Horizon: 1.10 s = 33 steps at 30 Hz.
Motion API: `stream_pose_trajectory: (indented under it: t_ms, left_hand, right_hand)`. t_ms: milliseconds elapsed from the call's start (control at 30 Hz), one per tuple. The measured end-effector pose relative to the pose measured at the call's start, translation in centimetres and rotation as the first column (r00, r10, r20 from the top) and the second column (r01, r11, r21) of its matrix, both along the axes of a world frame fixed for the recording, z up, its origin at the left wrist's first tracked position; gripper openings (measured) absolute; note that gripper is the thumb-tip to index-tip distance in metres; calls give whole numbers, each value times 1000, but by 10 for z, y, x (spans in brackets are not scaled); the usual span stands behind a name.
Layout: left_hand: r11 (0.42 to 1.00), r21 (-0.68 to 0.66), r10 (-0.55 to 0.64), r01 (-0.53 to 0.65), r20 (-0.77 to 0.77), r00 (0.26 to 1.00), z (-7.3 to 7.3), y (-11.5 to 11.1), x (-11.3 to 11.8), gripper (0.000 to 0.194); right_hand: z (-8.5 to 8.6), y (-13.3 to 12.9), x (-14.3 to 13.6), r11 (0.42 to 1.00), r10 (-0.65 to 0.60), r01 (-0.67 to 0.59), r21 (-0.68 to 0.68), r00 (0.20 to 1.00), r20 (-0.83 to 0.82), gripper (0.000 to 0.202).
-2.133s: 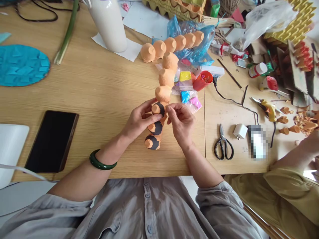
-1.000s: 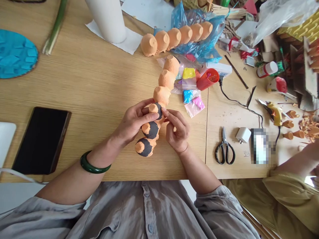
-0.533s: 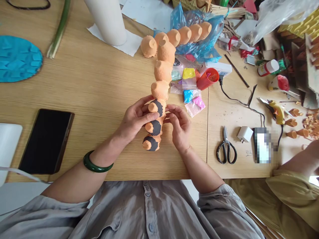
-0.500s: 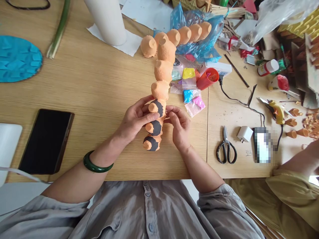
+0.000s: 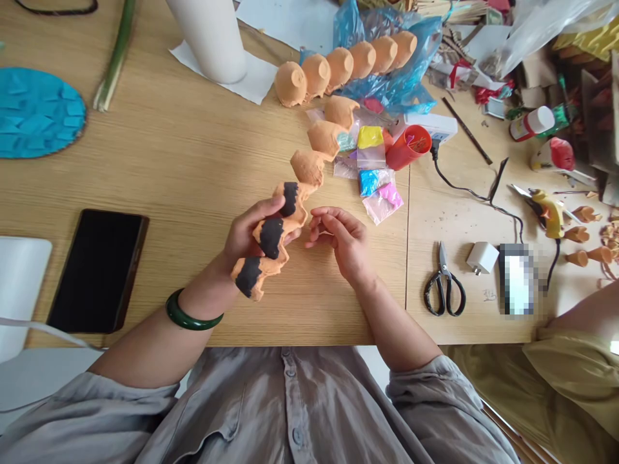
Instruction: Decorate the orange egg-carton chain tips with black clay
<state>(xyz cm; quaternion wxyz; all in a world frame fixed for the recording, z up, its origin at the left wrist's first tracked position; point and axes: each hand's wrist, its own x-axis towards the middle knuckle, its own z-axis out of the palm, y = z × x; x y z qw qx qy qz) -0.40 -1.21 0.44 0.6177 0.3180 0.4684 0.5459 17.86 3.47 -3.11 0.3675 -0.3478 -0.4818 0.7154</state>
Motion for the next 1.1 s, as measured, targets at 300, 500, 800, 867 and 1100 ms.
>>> stream_pose_trajectory:
  t_ms: [300,500,800,867,1100]
  left_hand:
    - [984,-157,115,-81,221,968,14,4,1,55]
    - [998,-62,38,-16,379,925,5,1,0,54]
    - [997,-73,36,0,496,868,6,-4,8,46]
    - [998,-59,44,-18,483,875,8,-5,9,43]
    - [979,57,180,-197,222,958,-2,-1,14,43]
  right_hand:
    - [12,-20,-3,656,-305,11,755,919,252,15]
    - [3,-18,-2,499,-311,-47,865,922,230,20]
    - [-9,-13,-1,480,-318,-89,873,909,268,16]
    - [-4,-14,-1,531,-296,-43,846,926,233,15]
    - [0,-12,-4,882,-235,181,436,969,71,22]
